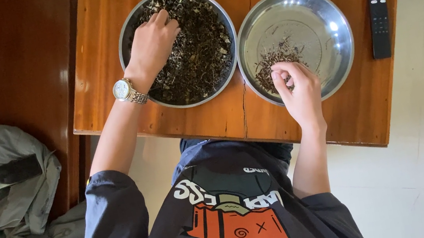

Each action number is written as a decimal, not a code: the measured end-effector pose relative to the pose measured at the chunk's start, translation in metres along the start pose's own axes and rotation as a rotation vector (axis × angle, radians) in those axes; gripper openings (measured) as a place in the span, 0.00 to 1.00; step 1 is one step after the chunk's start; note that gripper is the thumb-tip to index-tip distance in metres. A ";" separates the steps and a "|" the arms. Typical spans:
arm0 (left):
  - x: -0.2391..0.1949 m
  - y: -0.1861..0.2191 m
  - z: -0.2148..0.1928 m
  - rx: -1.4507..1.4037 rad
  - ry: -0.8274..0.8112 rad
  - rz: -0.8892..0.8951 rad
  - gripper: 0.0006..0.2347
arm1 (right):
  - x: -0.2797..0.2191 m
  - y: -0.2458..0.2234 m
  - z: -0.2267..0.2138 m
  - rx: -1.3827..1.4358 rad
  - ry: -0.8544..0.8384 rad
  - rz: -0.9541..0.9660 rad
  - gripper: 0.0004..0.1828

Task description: The person sorts dried herbs by hand, picking up small portions from a large metal bowl and transferring them into a smaller metal bowl on a wooden table. The hands repeatedly sift through the herbs, separating and moving them between the two bowls throughout the video.

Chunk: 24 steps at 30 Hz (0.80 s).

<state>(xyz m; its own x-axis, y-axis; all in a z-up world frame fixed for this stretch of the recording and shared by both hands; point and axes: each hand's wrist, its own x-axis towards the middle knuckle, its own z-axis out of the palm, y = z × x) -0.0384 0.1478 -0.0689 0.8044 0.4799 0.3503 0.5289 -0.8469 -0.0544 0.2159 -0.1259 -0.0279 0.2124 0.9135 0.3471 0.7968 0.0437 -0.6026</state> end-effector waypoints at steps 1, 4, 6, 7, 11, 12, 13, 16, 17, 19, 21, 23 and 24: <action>-0.001 0.000 0.000 0.002 0.003 0.001 0.12 | -0.002 -0.001 -0.002 -0.001 0.003 -0.002 0.06; -0.007 0.002 -0.002 0.081 0.026 -0.015 0.12 | -0.006 -0.005 -0.008 -0.001 0.007 -0.018 0.06; -0.013 0.002 -0.003 0.197 0.039 -0.011 0.14 | -0.011 -0.007 -0.011 0.014 0.012 -0.033 0.05; -0.015 0.003 -0.005 0.202 0.041 -0.010 0.14 | -0.013 -0.009 -0.013 0.017 0.016 -0.036 0.05; -0.023 0.008 -0.010 0.132 -0.015 -0.075 0.19 | -0.024 -0.013 -0.016 0.018 0.043 -0.033 0.05; -0.025 0.010 -0.010 0.106 -0.042 -0.110 0.22 | -0.027 -0.012 -0.016 0.034 0.055 -0.035 0.05; -0.025 0.010 -0.007 0.109 -0.036 -0.106 0.22 | -0.030 -0.012 -0.018 0.032 0.062 -0.037 0.05; -0.022 0.009 0.000 0.054 -0.110 -0.171 0.26 | -0.039 -0.014 -0.022 0.006 0.083 -0.088 0.05; -0.019 0.009 0.002 0.055 -0.090 -0.151 0.19 | -0.042 -0.015 -0.023 0.010 0.085 -0.083 0.05; -0.012 0.010 0.001 0.056 -0.068 -0.126 0.14 | -0.049 -0.017 -0.025 0.012 0.091 -0.075 0.05; -0.002 0.013 -0.004 -0.149 -0.073 -0.154 0.08 | -0.056 -0.019 -0.026 0.001 0.107 -0.059 0.05; 0.004 0.015 0.010 -0.184 -0.079 -0.175 0.10 | -0.063 -0.024 -0.028 0.000 0.117 -0.054 0.05; 0.008 0.016 0.016 -0.219 -0.088 -0.205 0.11 | -0.066 -0.027 -0.029 0.004 0.119 -0.052 0.05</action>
<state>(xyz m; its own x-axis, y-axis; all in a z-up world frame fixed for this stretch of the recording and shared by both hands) -0.0193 0.1421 -0.0819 0.7124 0.6555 0.2505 0.6193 -0.7552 0.2149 0.1971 -0.1990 -0.0137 0.2364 0.8557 0.4603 0.8062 0.0916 -0.5844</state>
